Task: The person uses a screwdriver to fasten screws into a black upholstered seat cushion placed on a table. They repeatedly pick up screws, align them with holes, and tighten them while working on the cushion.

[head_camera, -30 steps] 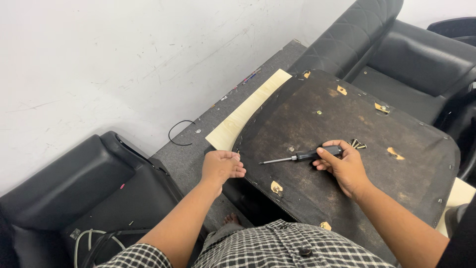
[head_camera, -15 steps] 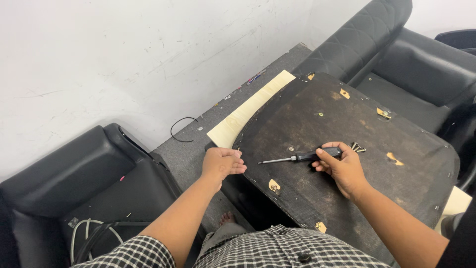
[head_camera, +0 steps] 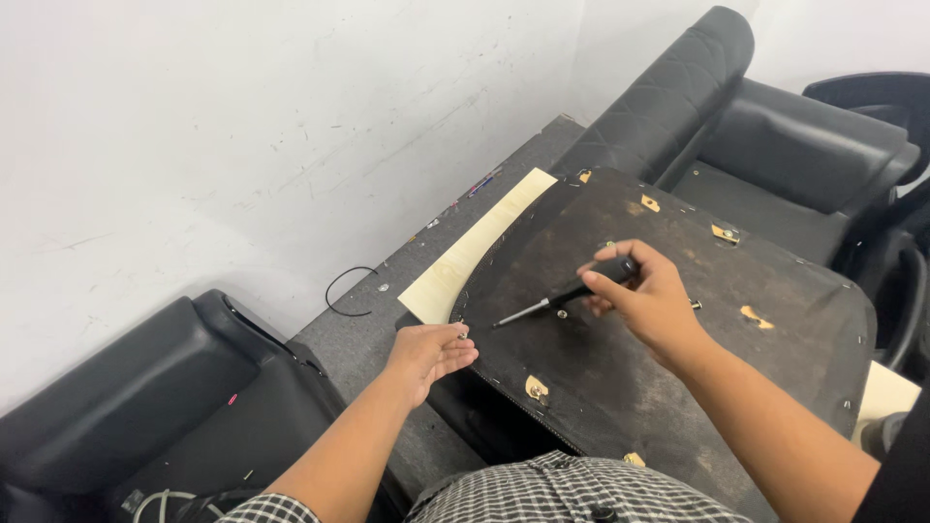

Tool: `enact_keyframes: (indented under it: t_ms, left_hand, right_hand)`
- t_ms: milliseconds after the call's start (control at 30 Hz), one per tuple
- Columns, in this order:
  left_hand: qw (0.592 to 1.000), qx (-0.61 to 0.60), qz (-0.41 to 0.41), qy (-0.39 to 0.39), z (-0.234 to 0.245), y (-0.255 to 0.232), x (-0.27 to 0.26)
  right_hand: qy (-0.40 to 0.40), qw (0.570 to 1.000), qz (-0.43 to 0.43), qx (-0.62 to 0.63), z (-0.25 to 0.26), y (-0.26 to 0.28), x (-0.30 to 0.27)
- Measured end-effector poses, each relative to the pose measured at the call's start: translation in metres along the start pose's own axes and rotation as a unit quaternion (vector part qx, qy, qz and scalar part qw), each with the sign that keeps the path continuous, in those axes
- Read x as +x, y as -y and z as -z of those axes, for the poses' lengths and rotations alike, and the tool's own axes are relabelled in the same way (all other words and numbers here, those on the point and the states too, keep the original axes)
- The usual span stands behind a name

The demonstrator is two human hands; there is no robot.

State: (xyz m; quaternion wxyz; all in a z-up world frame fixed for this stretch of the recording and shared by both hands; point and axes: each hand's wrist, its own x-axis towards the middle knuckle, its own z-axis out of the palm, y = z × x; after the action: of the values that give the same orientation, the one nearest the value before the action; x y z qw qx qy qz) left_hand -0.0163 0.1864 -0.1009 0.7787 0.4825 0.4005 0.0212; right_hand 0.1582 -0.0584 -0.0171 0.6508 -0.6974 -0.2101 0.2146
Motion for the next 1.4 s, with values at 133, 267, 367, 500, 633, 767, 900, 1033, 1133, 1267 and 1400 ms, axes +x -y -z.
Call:
enact_keyframes:
  t_ms: [133,267,367,500,633,767,900,1033,1133,1267,1400]
  left_hand:
    - [1.0,0.008,0.019,-0.006,-0.003,-0.006,0.002]
    - [0.999,-0.005,0.032,-0.006,-0.002,-0.008,0.003]
    - [0.999,-0.014,0.04,-0.006,-0.001,-0.007,0.003]
    - [0.999,-0.019,0.043,0.001,0.001,-0.006,0.005]
    - [0.998,-0.038,0.039,0.012,0.002,-0.005,0.006]
    - [0.999,-0.029,0.043,0.014,0.003,-0.008,0.004]
    - [0.999,-0.012,0.043,0.014,0.001,-0.013,0.0]
    - [0.999,0.003,0.038,0.019,0.001,-0.016,-0.004]
    - [0.999,0.016,0.038,0.019,0.0,-0.018,-0.006]
    - [0.999,0.016,0.037,0.018,0.0,-0.02,-0.008]
    - [0.999,0.005,0.037,0.016,0.0,-0.021,-0.009]
  right_hand:
    - [0.027,0.991,0.087,-0.095,-0.02,0.047,-0.001]
    - [0.04,0.979,0.11,-0.164,-0.043,0.075,-0.011]
    - [0.063,0.965,0.125,-0.222,-0.057,0.087,-0.016]
    - [0.102,0.938,0.189,-0.273,-0.073,0.094,-0.016]
    - [0.124,0.933,0.168,-0.292,-0.086,0.094,-0.015]
    - [0.142,0.925,0.165,-0.312,-0.095,0.097,-0.013]
    - [0.147,0.921,0.161,-0.323,-0.1,0.1,-0.012]
    - [0.14,0.921,0.164,-0.324,-0.101,0.102,-0.013]
    - [0.137,0.921,0.152,-0.333,-0.101,0.103,-0.014]
    - [0.137,0.917,0.156,-0.341,-0.102,0.103,-0.016]
    - [0.144,0.912,0.185,-0.337,-0.104,0.107,-0.017]
